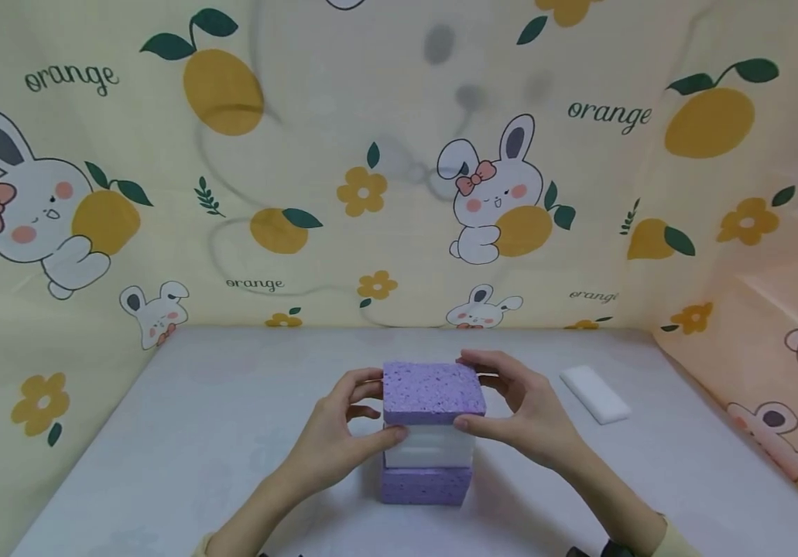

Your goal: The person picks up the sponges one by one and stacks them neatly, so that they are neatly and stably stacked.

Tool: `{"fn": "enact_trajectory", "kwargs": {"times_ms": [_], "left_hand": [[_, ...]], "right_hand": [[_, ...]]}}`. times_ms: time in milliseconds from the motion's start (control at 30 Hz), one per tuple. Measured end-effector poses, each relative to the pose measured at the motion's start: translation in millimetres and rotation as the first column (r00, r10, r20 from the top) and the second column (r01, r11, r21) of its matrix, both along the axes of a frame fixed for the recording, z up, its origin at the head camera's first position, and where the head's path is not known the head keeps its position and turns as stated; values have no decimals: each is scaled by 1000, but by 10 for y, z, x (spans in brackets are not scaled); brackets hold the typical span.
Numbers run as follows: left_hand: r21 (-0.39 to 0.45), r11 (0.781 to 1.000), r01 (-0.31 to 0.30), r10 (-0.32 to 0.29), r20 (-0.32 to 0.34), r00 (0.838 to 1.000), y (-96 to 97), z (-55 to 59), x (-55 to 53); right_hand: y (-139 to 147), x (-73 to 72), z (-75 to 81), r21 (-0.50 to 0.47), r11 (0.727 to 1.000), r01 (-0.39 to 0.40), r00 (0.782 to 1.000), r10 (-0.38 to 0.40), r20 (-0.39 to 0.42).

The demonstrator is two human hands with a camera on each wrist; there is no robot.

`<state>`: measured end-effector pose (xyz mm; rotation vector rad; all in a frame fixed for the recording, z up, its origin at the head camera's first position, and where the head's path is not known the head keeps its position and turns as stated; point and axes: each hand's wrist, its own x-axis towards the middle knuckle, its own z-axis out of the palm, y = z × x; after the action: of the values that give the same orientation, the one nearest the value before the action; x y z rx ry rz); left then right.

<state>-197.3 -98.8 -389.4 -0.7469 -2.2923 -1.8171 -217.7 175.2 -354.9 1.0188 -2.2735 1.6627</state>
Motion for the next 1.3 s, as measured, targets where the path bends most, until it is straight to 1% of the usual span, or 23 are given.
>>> {"fn": "enact_trajectory", "kwargs": {"times_ms": [67, 200, 367, 500, 700, 1100, 1300], "left_hand": [[0, 1000, 2, -2, -8, 1000, 1, 5, 3], [0, 1000, 6, -6, -19, 1000, -1, 4, 4], [1, 1000, 6, -6, -10, 1000, -1, 2, 6], [7, 1000, 8, -8, -3, 1000, 2, -5, 5], [6, 1000, 2, -2, 2, 1000, 0, -14, 5], [24, 1000, 19, -19, -15, 1000, 7, -7, 8], [28, 1000, 11, -11, -13, 1000, 19, -2, 15]], "right_hand": [[6, 8, 5, 15, 1000, 8, 1000, -8, -4], [9, 5, -2, 21, 1000, -4, 1000, 5, -21], [19, -17, -9, 40, 999, -30, 999, 31, -41], [44, -31, -3, 52, 997, -58, 998, 60, -35], [46, -42, 6, 62, 996, -64, 997, 66, -34], [67, -59, -5, 29, 994, -101, 994, 102, -50], [90, -69, -4, 41, 994, -103, 993, 105, -45]]}}
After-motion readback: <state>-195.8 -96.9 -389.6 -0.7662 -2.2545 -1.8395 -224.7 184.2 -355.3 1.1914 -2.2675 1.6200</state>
